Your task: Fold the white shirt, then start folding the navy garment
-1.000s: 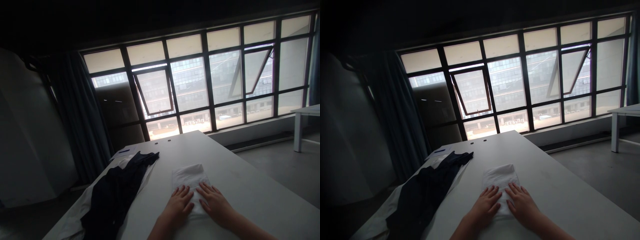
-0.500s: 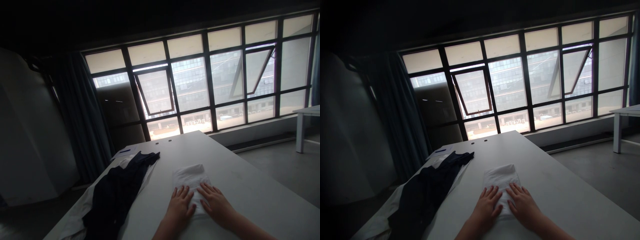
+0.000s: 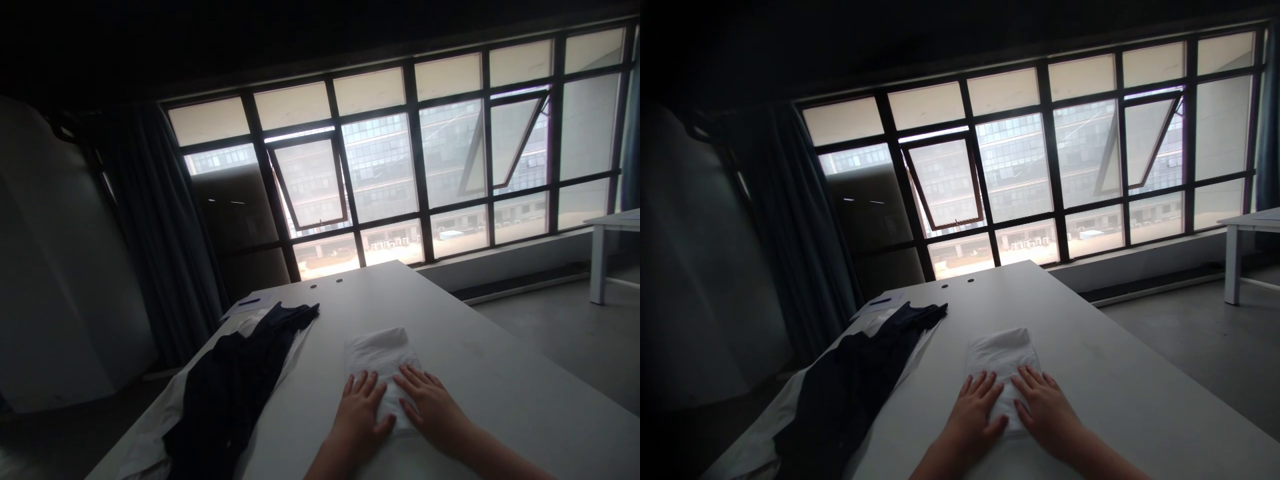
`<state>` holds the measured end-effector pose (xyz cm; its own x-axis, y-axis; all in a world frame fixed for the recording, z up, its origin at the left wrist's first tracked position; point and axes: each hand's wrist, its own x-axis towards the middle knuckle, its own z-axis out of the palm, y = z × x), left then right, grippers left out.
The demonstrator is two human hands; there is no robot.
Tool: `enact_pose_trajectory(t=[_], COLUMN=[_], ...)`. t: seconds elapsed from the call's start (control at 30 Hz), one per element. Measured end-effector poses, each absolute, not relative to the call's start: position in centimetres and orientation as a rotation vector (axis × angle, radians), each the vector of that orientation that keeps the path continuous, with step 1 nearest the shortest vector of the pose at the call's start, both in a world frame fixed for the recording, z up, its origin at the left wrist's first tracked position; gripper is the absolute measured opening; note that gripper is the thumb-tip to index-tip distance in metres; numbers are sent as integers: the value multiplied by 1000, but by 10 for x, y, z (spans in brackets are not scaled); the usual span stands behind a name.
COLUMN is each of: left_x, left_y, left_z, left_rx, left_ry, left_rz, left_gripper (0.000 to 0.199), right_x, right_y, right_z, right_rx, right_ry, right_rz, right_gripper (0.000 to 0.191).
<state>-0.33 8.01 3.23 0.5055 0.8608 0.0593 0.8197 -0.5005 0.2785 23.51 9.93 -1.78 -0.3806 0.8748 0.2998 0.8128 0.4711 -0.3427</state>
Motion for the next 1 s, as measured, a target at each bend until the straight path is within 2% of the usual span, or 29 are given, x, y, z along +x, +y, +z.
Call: enact_pose_trajectory(t=[0.23,1.0], left_x=[-4,-4], left_y=[77,78], left_z=[37,35], left_rx=[2548,2512], left_ry=[1411,1419], left_rz=[301,327], left_gripper=[64,64], right_x=[235,234], right_y=[99,99], right_z=[-16,-15], right_rx=[-1429,-1420], right_ry=[-2311,-2300], right_rz=[197,197], right_gripper=[53,52])
